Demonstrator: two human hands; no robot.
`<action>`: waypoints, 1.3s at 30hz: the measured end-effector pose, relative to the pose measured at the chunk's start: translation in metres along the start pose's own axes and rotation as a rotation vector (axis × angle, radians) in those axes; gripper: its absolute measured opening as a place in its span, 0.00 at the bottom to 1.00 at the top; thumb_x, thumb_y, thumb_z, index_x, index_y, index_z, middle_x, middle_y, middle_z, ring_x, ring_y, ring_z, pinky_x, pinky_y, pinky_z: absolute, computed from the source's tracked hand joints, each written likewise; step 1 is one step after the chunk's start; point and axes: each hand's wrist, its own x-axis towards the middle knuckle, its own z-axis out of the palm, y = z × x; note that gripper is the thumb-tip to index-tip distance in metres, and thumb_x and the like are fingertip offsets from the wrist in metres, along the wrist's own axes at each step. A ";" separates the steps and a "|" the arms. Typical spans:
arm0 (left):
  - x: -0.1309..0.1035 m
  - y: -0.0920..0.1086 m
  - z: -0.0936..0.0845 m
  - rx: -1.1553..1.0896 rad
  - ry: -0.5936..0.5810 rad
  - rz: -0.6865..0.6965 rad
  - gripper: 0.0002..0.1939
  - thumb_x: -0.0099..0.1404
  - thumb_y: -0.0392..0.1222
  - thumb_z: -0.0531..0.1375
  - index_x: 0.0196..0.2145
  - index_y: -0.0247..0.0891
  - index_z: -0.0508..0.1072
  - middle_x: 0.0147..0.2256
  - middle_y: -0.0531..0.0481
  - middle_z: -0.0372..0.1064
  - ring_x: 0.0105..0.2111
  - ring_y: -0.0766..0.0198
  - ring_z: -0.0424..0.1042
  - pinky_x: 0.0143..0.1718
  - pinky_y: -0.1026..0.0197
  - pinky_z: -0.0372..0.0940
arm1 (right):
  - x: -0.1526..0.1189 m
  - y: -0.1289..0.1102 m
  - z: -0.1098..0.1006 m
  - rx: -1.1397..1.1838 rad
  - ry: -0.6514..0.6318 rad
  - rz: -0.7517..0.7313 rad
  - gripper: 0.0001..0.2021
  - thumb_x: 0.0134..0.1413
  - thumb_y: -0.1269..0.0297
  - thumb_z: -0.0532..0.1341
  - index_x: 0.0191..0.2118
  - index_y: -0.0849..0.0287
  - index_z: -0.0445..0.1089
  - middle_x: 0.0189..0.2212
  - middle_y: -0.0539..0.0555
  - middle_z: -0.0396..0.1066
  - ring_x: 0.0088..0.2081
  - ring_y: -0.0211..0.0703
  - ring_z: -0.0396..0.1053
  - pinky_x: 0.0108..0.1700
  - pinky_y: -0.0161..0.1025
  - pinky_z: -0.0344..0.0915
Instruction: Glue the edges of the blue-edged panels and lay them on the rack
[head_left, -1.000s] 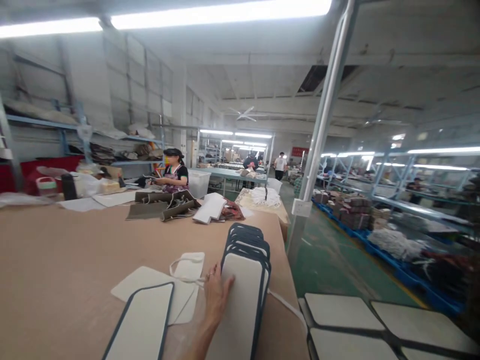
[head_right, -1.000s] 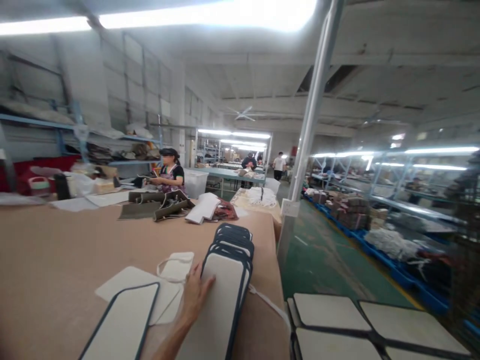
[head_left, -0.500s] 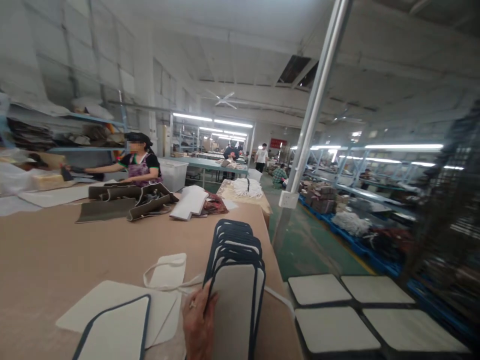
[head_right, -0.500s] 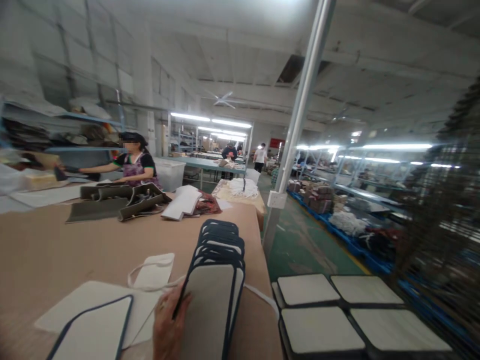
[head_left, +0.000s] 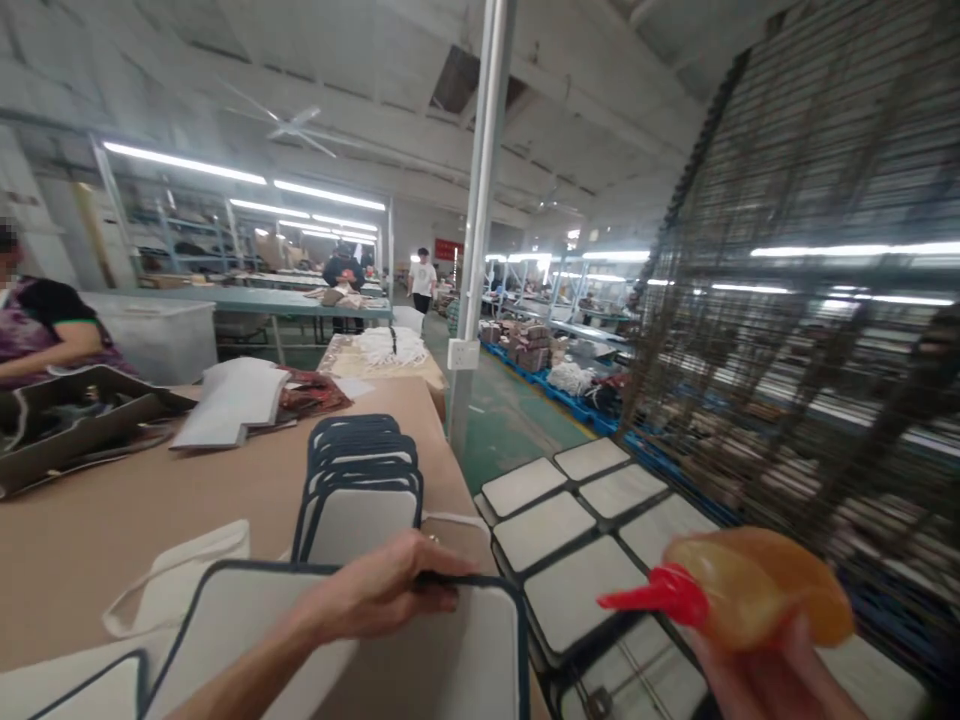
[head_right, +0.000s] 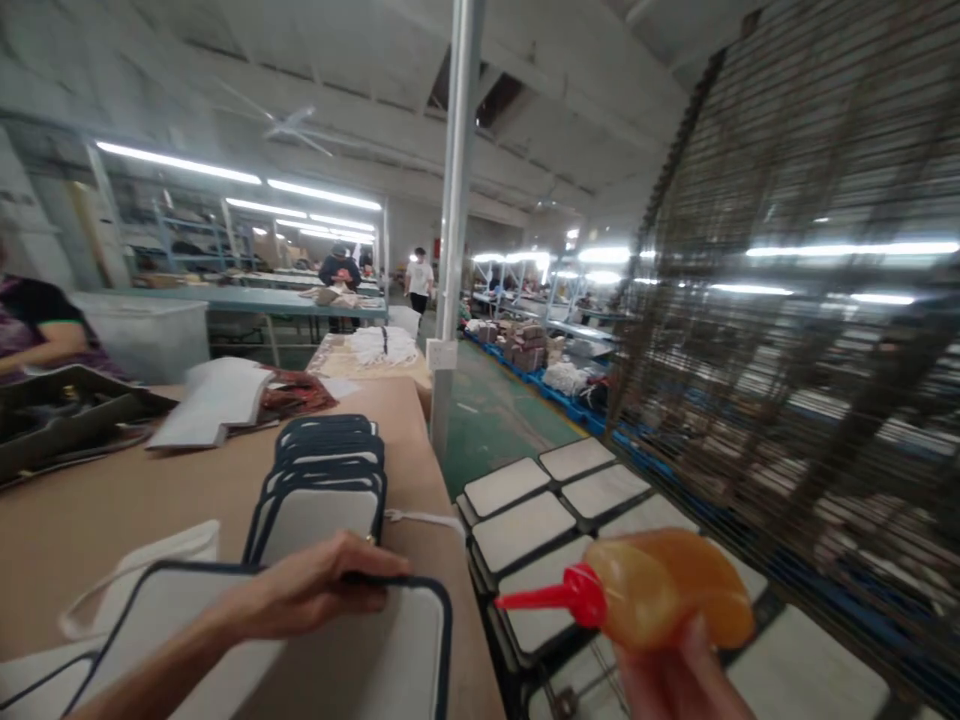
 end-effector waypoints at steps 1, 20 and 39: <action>0.010 0.008 -0.001 -0.014 -0.113 0.037 0.13 0.61 0.40 0.58 0.42 0.36 0.77 0.32 0.52 0.76 0.31 0.63 0.71 0.34 0.69 0.63 | -0.004 -0.009 0.004 0.063 0.021 0.038 0.17 0.45 0.48 0.62 0.41 0.47 0.74 0.46 0.50 0.73 0.42 0.49 0.73 0.34 0.40 0.75; 0.083 0.068 0.036 -0.301 -0.774 0.114 0.19 0.58 0.35 0.62 0.47 0.26 0.74 0.43 0.43 0.75 0.44 0.55 0.73 0.44 0.65 0.67 | -0.040 -0.060 -0.014 -0.067 -0.273 -0.043 0.32 0.31 0.55 0.73 0.49 0.45 0.69 0.48 0.56 0.71 0.52 0.61 0.66 0.53 0.58 0.61; 0.077 0.065 0.038 -0.438 -0.779 0.081 0.23 0.54 0.46 0.66 0.45 0.29 0.77 0.39 0.49 0.77 0.43 0.56 0.73 0.43 0.65 0.67 | -0.039 -0.057 -0.021 -0.107 -0.328 -0.061 0.34 0.35 0.53 0.70 0.54 0.42 0.62 0.51 0.53 0.69 0.52 0.60 0.66 0.52 0.58 0.63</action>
